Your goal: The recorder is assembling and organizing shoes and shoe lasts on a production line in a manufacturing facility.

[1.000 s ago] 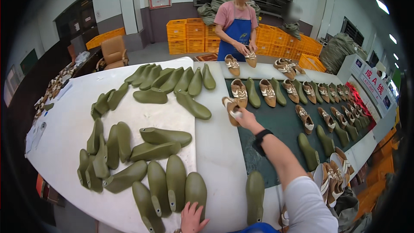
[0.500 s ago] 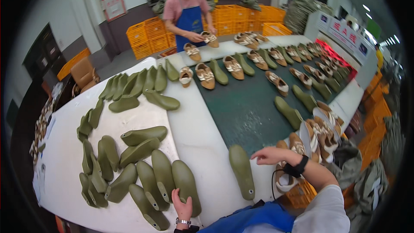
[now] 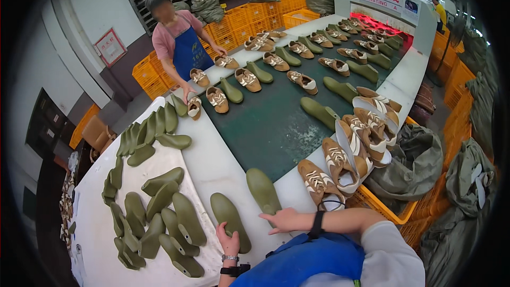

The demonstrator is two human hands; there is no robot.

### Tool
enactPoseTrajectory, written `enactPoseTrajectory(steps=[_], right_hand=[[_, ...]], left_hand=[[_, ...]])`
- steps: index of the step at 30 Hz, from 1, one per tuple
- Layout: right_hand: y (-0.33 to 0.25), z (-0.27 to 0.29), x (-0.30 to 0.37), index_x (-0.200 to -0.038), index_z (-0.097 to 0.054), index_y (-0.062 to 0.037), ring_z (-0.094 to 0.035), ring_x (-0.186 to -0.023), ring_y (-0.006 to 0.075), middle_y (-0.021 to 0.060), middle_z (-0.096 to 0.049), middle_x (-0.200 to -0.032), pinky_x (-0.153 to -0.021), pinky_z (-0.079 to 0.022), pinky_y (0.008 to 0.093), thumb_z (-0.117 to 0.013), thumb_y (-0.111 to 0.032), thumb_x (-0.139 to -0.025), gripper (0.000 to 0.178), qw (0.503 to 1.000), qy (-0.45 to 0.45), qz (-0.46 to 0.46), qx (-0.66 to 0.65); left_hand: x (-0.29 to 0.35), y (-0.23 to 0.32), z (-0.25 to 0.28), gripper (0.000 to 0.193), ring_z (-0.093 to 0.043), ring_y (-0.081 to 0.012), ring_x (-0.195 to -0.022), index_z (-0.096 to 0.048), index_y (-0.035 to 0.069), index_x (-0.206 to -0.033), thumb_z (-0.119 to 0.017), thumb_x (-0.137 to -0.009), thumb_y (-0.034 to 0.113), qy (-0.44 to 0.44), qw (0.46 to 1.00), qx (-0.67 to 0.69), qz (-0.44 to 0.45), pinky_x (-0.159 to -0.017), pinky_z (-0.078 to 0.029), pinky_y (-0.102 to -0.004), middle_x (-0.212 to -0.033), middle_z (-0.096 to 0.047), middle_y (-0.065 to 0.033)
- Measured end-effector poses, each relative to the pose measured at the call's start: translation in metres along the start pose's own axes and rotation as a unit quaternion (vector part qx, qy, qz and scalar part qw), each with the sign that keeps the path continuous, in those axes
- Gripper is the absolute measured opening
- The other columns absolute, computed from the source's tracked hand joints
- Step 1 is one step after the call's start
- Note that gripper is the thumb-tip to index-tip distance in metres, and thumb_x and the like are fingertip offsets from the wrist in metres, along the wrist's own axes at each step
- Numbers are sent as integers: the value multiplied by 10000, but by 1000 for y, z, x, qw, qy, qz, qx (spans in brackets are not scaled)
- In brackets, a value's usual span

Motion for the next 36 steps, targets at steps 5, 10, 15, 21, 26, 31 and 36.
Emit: enactPoseTrajectory(steps=[5, 10, 15, 21, 26, 31, 36], right_hand=[[9, 8, -15, -1395, -195, -179, -600, -710, 367, 183, -616, -775, -617, -472, 429, -531, -472, -833, 718, 989, -80, 121, 3], [26, 131, 38, -1324, -369, -126, -624, -726, 291, 153, -635, -816, -656, -483, 376, -587, -327, -821, 584, 947, -91, 288, -106], [89, 196, 49, -1036, -574, -70, -541, -554, 83, 5, -577, -666, -500, -440, 208, -536, -193, -882, 201, 753, -7, 142, -643], [19, 364, 20, -747, -422, -138, -252, -469, 68, -59, -253, -527, -444, -278, 225, -500, -189, -895, 175, 300, 1, 364, -882], [-82, 455, 45, -831, -486, -139, -434, -479, 111, -10, -473, -583, -467, -348, 257, -544, -212, -835, 93, 330, 72, 505, -794], [-82, 336, -3, -769, -568, -101, -585, -709, 215, 112, -617, -795, -622, -462, 353, -545, -221, -808, 128, 848, 103, 369, -367], [23, 22, -52, -1171, -498, -36, -587, -651, 372, 189, -612, -709, -540, -431, 473, -552, -361, -768, 521, 964, -23, 261, 36]], left_hand=[[9, 31, -21, 512, -433, -333, -1117, -448, 10, -1140, -609, -654, 19, 27, 998, -58, -8, -975, -336, -373, -1162, -460, -181], [19, 28, -20, 578, -479, -315, -1105, -417, -4, -1206, -628, -669, 34, 100, 992, -55, 63, -953, -370, -357, -1164, -498, -191], [18, 33, -23, 566, -478, -339, -1092, -431, -12, -1196, -637, -674, 57, 91, 991, -59, 80, -955, -368, -367, -1148, -507, -201], [17, 31, -21, 552, -477, -316, -1105, -425, -25, -1196, -615, -680, 31, 81, 992, -62, 76, -970, -354, -353, -1151, -506, -191], [14, 32, -23, 565, -466, -274, -1113, -403, -27, -1203, -597, -673, 0, 63, 994, 16, 93, -969, -349, -331, -1181, -481, -179], [13, -9, -25, 686, -453, -262, -1121, -313, 8, -1282, -598, -659, -11, 26, 971, 198, 132, -953, -366, -326, -1261, -415, -162], [9, 7, -32, 760, -457, -258, -1111, -262, 25, -1321, -571, -629, -44, -19, 944, 288, 160, -944, -375, -321, -1264, -405, -160]])
Point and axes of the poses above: each hand's wrist, its own x-axis away from the middle knuckle, its own z-axis out of the back of the hand, y = z × x, the point moved 5 cm from there along -x, towards the middle knuckle
